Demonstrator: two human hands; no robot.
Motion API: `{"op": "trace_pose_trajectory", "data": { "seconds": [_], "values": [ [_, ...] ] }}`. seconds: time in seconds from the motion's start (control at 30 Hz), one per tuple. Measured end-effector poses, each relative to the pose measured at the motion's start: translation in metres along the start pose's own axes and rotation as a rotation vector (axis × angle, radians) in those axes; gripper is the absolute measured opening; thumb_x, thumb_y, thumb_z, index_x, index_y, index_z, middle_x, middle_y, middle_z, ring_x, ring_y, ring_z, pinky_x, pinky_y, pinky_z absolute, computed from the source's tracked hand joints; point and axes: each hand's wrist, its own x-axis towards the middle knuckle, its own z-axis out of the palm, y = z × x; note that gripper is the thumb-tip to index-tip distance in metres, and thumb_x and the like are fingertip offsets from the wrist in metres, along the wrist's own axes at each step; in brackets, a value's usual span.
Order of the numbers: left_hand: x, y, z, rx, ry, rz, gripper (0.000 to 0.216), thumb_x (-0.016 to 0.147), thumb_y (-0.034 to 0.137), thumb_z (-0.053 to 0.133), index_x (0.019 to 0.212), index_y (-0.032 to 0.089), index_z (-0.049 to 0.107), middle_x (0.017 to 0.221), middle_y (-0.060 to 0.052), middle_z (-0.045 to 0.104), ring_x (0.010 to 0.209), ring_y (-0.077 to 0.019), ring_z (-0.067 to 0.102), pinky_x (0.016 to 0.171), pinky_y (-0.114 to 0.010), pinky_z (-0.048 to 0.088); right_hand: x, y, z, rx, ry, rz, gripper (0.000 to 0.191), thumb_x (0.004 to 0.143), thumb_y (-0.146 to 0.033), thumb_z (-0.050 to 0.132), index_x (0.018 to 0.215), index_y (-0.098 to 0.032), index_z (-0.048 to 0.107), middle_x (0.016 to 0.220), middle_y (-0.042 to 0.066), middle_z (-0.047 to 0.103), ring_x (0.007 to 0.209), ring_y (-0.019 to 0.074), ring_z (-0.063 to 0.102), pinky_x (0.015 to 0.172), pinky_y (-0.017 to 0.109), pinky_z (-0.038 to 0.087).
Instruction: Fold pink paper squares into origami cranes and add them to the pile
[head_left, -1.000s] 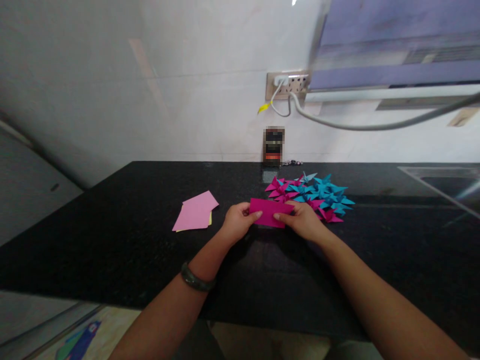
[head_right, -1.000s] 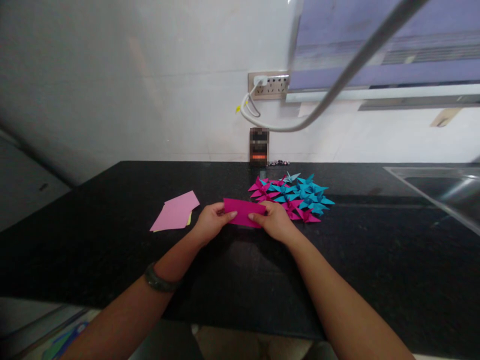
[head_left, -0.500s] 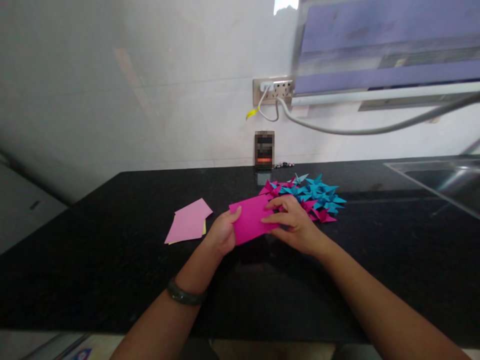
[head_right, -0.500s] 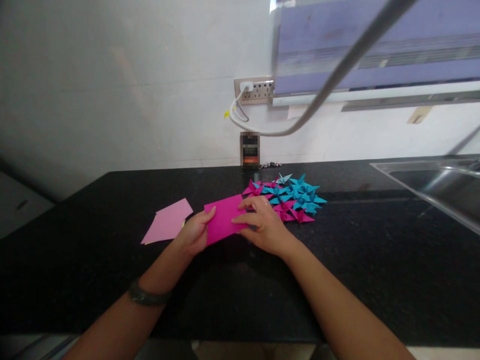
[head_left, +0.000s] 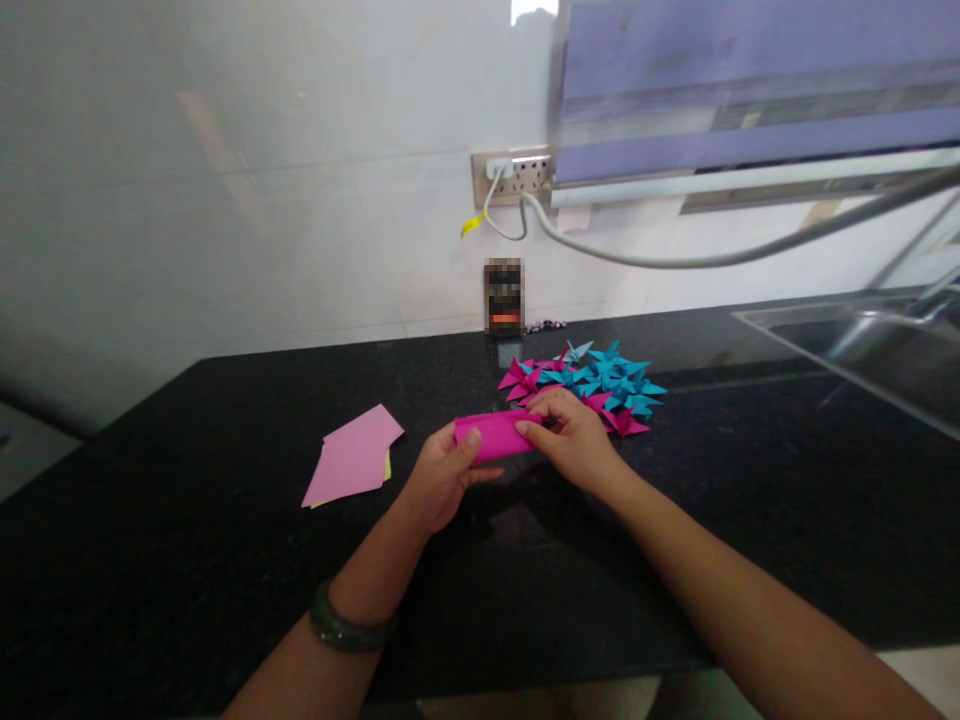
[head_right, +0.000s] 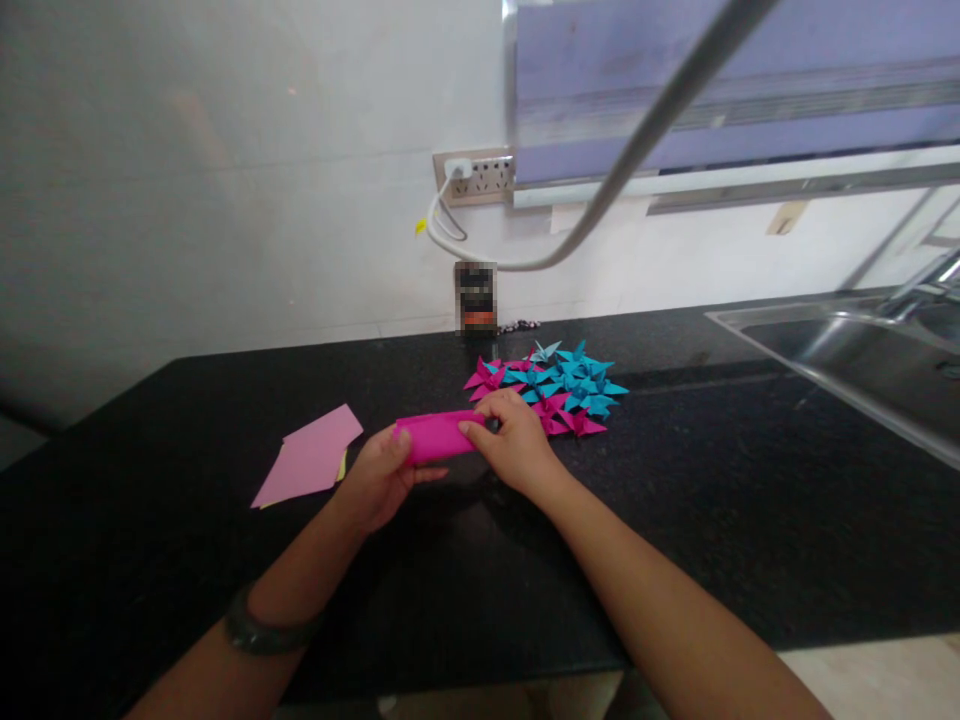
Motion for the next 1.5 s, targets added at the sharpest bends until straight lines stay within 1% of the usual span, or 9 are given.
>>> {"op": "trace_pose_trajectory", "data": {
  "seconds": [0.1,0.2,0.3,0.4,0.47,0.6,0.7,0.83,1.5],
  "values": [
    [-0.001,-0.002,0.003,0.067,0.081,0.006,0.039,0.062,0.028,0.074,0.094,0.011,0.06,0.091,-0.008,0.067,0.078,-0.0176,0.064,0.061,-0.025,0.055,-0.001,-0.006,0.002,0.049,0.028,0.109,0.016,0.065,-0.027,0.067,0.07,-0.018,0.055,0.077,0.003,0.055,0.075,0.0163,0.051,0.071,0.032,0.042],
    [0.0,-0.002,0.005,0.038,0.118,0.01,0.036,0.063,0.027,0.073,0.093,0.01,0.061,0.086,-0.007,0.067,0.073,-0.0149,0.064,0.059,-0.023,0.055,-0.002,-0.011,0.005,0.245,0.036,0.343,0.039,0.059,-0.035,0.071,0.088,-0.017,0.053,0.077,0.001,0.053,0.064,0.013,0.049,0.058,0.027,0.041],
    [0.001,-0.003,0.006,0.033,0.128,0.017,0.036,0.063,0.027,0.073,0.092,0.01,0.061,0.085,-0.007,0.068,0.071,-0.0139,0.063,0.058,-0.022,0.054,-0.003,-0.014,0.005,0.405,-0.097,0.474,0.031,0.063,-0.042,0.066,0.074,-0.016,0.051,0.062,-0.003,0.047,0.049,0.0083,0.04,0.045,0.022,0.032],
    [0.003,-0.005,0.004,0.085,0.139,0.012,0.037,0.063,0.03,0.072,0.094,0.01,0.062,0.085,-0.007,0.068,0.073,-0.0147,0.063,0.061,-0.023,0.053,-0.003,-0.011,0.004,0.377,-0.127,0.443,0.031,0.067,-0.041,0.062,0.058,-0.017,0.045,0.052,-0.005,0.04,0.044,0.0064,0.033,0.044,0.022,0.026],
    [0.004,-0.006,0.001,0.172,0.179,0.058,0.04,0.062,0.031,0.073,0.096,0.012,0.063,0.087,-0.007,0.068,0.073,-0.0148,0.063,0.064,-0.024,0.052,-0.003,-0.009,0.003,0.34,-0.116,0.401,0.03,0.068,-0.039,0.061,0.057,-0.017,0.045,0.052,-0.005,0.041,0.047,0.0071,0.034,0.046,0.022,0.027],
    [0.007,-0.007,-0.005,0.39,0.263,0.158,0.044,0.057,0.031,0.076,0.097,0.015,0.065,0.084,-0.004,0.069,0.069,-0.0143,0.062,0.064,-0.024,0.049,-0.003,-0.005,0.003,0.288,-0.196,0.382,0.028,0.068,-0.038,0.06,0.057,-0.016,0.047,0.053,-0.004,0.042,0.049,0.0079,0.036,0.049,0.023,0.029],
    [0.007,-0.005,-0.008,0.538,0.252,0.143,0.034,0.057,0.032,0.074,0.086,0.015,0.068,0.074,-0.004,0.069,0.064,-0.0152,0.061,0.059,-0.024,0.047,-0.004,-0.003,0.003,0.269,-0.25,0.382,0.028,0.068,-0.038,0.061,0.058,-0.016,0.048,0.053,-0.004,0.043,0.048,0.0076,0.036,0.048,0.022,0.029],
    [0.006,-0.004,-0.007,0.692,0.223,0.176,0.021,0.06,0.031,0.071,0.076,0.017,0.07,0.072,-0.003,0.07,0.064,-0.0164,0.061,0.059,-0.025,0.045,-0.005,-0.001,0.004,0.27,-0.253,0.381,0.028,0.067,-0.038,0.062,0.059,-0.016,0.048,0.052,-0.004,0.044,0.048,0.0075,0.037,0.046,0.021,0.028],
    [0.006,-0.001,-0.007,0.832,0.216,0.245,0.016,0.066,0.032,0.064,0.07,0.019,0.071,0.068,-0.003,0.07,0.064,-0.0172,0.061,0.061,-0.026,0.045,-0.004,-0.001,0.004,0.195,-0.257,0.366,0.034,0.071,-0.045,0.056,0.056,-0.017,0.045,0.052,-0.005,0.039,0.049,0.0082,0.033,0.048,0.022,0.027]
  ]
}}
